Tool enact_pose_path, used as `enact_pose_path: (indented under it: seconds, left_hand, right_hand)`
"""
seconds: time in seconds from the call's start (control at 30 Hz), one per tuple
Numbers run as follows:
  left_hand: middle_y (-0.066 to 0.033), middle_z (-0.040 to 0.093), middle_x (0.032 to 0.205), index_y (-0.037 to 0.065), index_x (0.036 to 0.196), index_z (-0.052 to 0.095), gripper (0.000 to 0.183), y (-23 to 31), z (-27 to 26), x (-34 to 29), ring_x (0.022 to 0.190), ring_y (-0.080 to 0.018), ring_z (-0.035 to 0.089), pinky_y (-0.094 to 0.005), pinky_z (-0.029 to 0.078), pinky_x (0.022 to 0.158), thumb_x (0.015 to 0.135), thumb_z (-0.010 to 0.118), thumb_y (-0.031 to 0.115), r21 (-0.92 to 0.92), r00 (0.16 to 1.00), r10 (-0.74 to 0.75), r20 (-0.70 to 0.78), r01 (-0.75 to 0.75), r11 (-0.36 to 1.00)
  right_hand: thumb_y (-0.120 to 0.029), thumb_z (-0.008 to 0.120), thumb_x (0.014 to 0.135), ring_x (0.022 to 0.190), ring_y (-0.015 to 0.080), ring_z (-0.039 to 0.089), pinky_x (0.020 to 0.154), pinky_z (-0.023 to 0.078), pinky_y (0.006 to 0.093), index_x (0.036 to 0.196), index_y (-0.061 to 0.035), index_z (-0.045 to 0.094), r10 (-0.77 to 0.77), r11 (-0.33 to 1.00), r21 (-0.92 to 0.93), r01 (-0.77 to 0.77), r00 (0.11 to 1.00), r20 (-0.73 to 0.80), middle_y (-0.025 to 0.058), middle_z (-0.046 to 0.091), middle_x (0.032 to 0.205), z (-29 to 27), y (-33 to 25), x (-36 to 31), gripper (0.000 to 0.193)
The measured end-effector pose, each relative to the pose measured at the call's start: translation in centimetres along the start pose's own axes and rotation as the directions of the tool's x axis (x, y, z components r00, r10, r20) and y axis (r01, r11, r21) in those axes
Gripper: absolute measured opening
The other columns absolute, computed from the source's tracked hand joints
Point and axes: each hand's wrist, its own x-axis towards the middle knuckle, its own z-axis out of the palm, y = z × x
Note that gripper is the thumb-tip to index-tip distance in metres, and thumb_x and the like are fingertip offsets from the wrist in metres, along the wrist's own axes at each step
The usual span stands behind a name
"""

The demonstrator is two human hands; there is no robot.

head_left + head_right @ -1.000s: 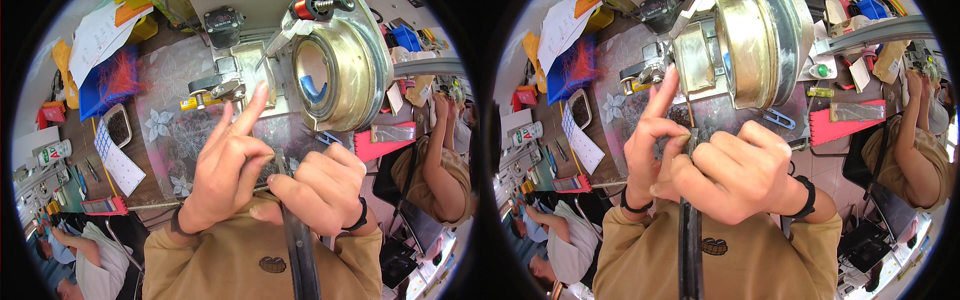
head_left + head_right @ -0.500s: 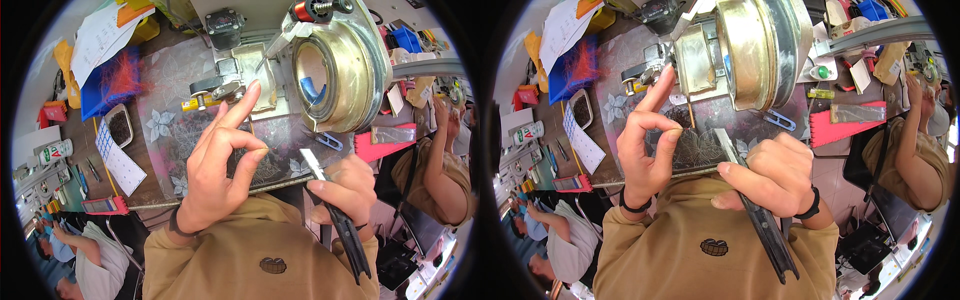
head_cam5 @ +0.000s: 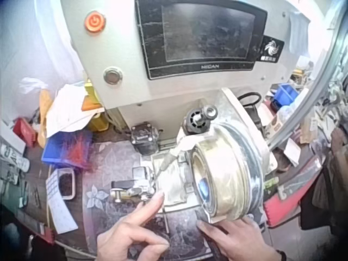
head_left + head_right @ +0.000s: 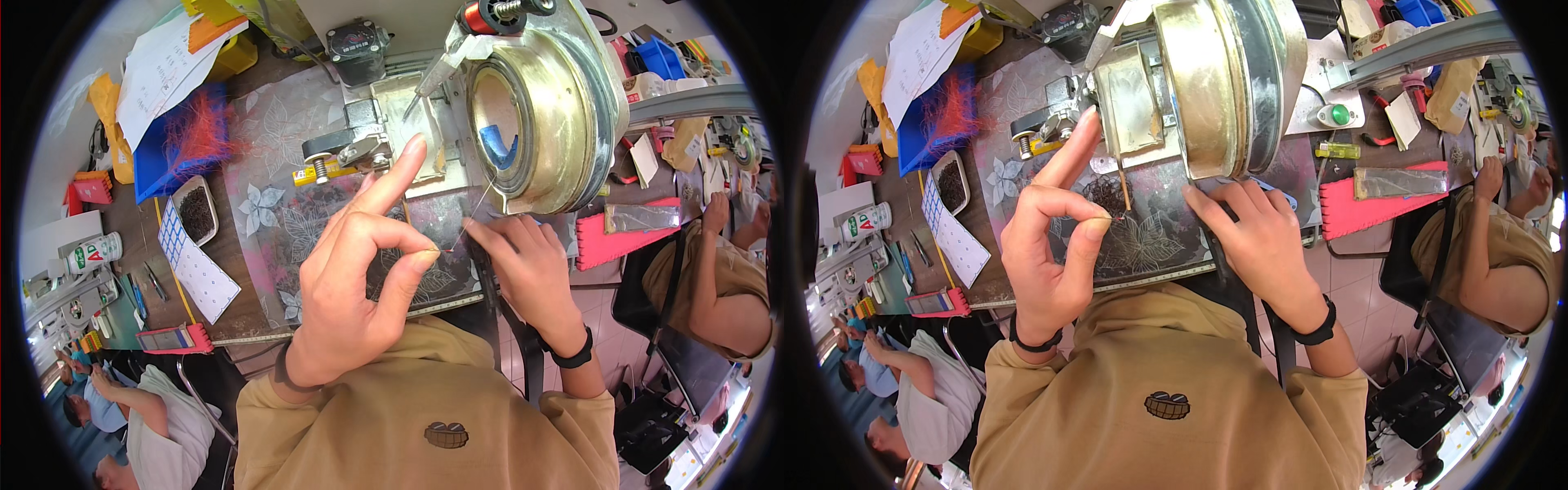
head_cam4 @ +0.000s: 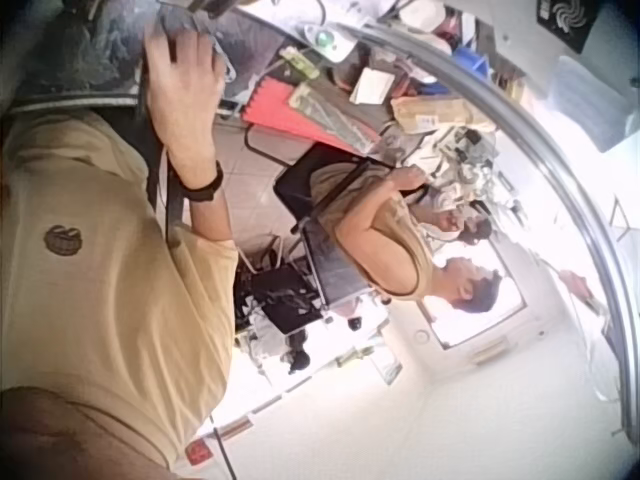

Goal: Assembling a small metal component by threading wire, applying adhesive, and using a hand tool.

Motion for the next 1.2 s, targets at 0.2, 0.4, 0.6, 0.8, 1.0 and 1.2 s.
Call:
enact_pose_path:
  seconds: [0.2,0.4,0.6,0.8,1.0,1.2]
  left_hand:
    - [-0.0311,0.053,0.139,0.001,0.094,0.057,0.015,0.5,0.2,0.3,0.127,-0.0391,0.057,-0.0490,0.040,0.109,0.085,0.070,0.001,-0.021,0.999,0.007,0.036,-0.006,1.000]
    - [-0.0312,0.053,0.139,0.001,0.094,0.057,0.015,0.7,0.0,0.4,0.127,-0.0391,0.057,-0.0487,0.040,0.109,0.084,0.069,0.000,-0.017,0.999,-0.008,0.052,0.009,1.000]
    - [-0.0364,0.046,0.143,0.000,0.093,0.052,0.008,0.6,-0.3,0.5,0.138,-0.0428,0.045,-0.0490,0.034,0.114,0.092,0.060,0.001,-0.031,0.986,-0.029,0.163,0.034,0.999]
    - [-0.0323,0.051,0.140,0.001,0.093,0.056,0.011,0.6,-0.2,0.5,0.129,-0.0403,0.053,-0.0488,0.038,0.111,0.087,0.065,-0.001,-0.028,0.990,-0.031,0.139,0.035,0.999]
    - [-0.0354,0.048,0.142,0.000,0.094,0.053,0.009,0.8,-0.2,0.7,0.137,-0.0425,0.045,-0.0479,0.035,0.114,0.090,0.059,-0.005,-0.019,0.982,-0.039,0.185,0.043,0.999]
    - [-0.0353,0.050,0.139,0.002,0.096,0.053,0.016,0.8,0.2,0.8,0.136,-0.0440,0.047,-0.0502,0.035,0.113,0.087,0.063,-0.007,0.103,0.982,0.081,0.173,-0.100,0.990]
  right_hand:
    - [-0.013,0.074,0.078,0.046,0.0111,0.039,0.043,0.026,0.0284,0.119,-0.0058,0.068,-0.155,0.960,0.160,0.231,0.910,-0.385,-0.0042,0.035,0.057,-2.8,-1.5,2.5,0.042]
    - [-0.011,0.068,0.065,0.046,0.0078,0.037,0.043,0.024,0.0267,0.108,-0.0087,0.073,-0.227,0.963,0.043,0.264,0.892,-0.392,-0.0056,0.033,0.058,-3.3,-1.9,4.0,0.043]
    - [-0.014,0.069,0.064,0.046,0.0072,0.037,0.044,0.023,0.0254,0.098,-0.0115,0.073,-0.267,0.962,-0.066,0.266,0.855,-0.444,-0.0070,0.034,0.057,-3.0,-1.5,4.4,0.035]
    - [-0.016,0.071,0.063,0.045,0.0068,0.037,0.044,0.022,0.0254,0.092,-0.0119,0.073,-0.273,0.958,-0.053,0.283,0.837,-0.473,-0.0075,0.033,0.057,-2.8,-1.4,4.7,0.029]
    - [-0.011,0.073,0.071,0.044,0.0080,0.041,0.042,0.025,0.0263,0.089,-0.0112,0.070,-0.193,0.960,0.121,0.253,0.910,-0.368,-0.0065,0.040,0.055,-3.2,-1.5,4.6,0.018]
    - [-0.006,0.070,0.086,0.042,0.0110,0.049,0.042,0.036,0.0282,0.085,-0.0052,0.065,0.119,0.757,0.653,0.023,0.978,-0.172,-0.0007,0.054,0.056,-3.9,-2.7,4.8,0.005]
